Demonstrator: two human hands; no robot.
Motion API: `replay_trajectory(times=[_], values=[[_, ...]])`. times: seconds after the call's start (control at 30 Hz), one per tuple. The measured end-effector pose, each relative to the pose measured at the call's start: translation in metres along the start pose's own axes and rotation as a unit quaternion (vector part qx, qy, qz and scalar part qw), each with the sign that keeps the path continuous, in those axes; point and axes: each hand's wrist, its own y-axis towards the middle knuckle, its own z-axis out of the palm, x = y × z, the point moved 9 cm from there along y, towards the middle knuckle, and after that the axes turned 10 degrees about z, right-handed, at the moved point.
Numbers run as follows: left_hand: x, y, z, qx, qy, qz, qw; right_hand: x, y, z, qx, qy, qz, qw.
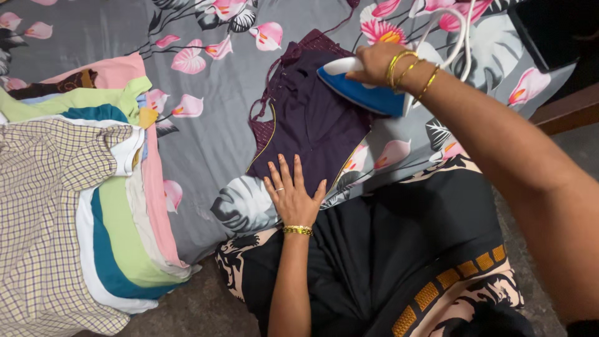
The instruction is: The person irons a dark purple garment on a bed, smoothing the fabric with an electric iron. After finishing, the person picks up a checkered shirt, buttons it up from the bottom to the top, and then lays it flat on the bed.
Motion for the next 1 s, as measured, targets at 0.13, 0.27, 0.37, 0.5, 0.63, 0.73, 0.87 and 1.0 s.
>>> replay_trajectory(times=[0.13,0.27,0.37,0.5,0.63,0.73,0.87,1.0], values=[[0.0,0.001,-0.001,0.002,-0.001,-0.001,1.0,-0.018,0.01,0.001,-0.025,0.01,-0.009,1.0],[-0.001,0.002,-0.002,0.007,0.0,-0.002,1.0,-0.021,0.008,0.0,-0.042,0.016,-0.01,0.999],[-0.002,0.003,-0.003,0.005,0.005,-0.002,1.0,-0.011,0.005,-0.004,-0.025,0.0,-0.039,0.999],[-0.002,0.003,-0.004,0.007,0.003,-0.001,1.0,0.009,0.014,-0.012,-0.016,-0.019,-0.056,0.998],[-0.003,0.002,-0.004,-0.003,0.007,0.01,1.0,0.027,0.033,-0.015,-0.027,0.017,-0.047,0.998],[-0.003,0.002,-0.002,0.004,0.018,0.011,1.0,0.043,0.048,-0.016,-0.036,0.034,-0.038,0.998],[-0.002,0.001,-0.001,0.002,0.023,0.016,1.0,0.058,0.068,-0.018,-0.016,0.068,0.017,0.997],[-0.003,0.003,-0.002,0.002,0.031,0.018,0.999,0.057,0.08,-0.016,-0.009,0.077,0.046,0.996]])
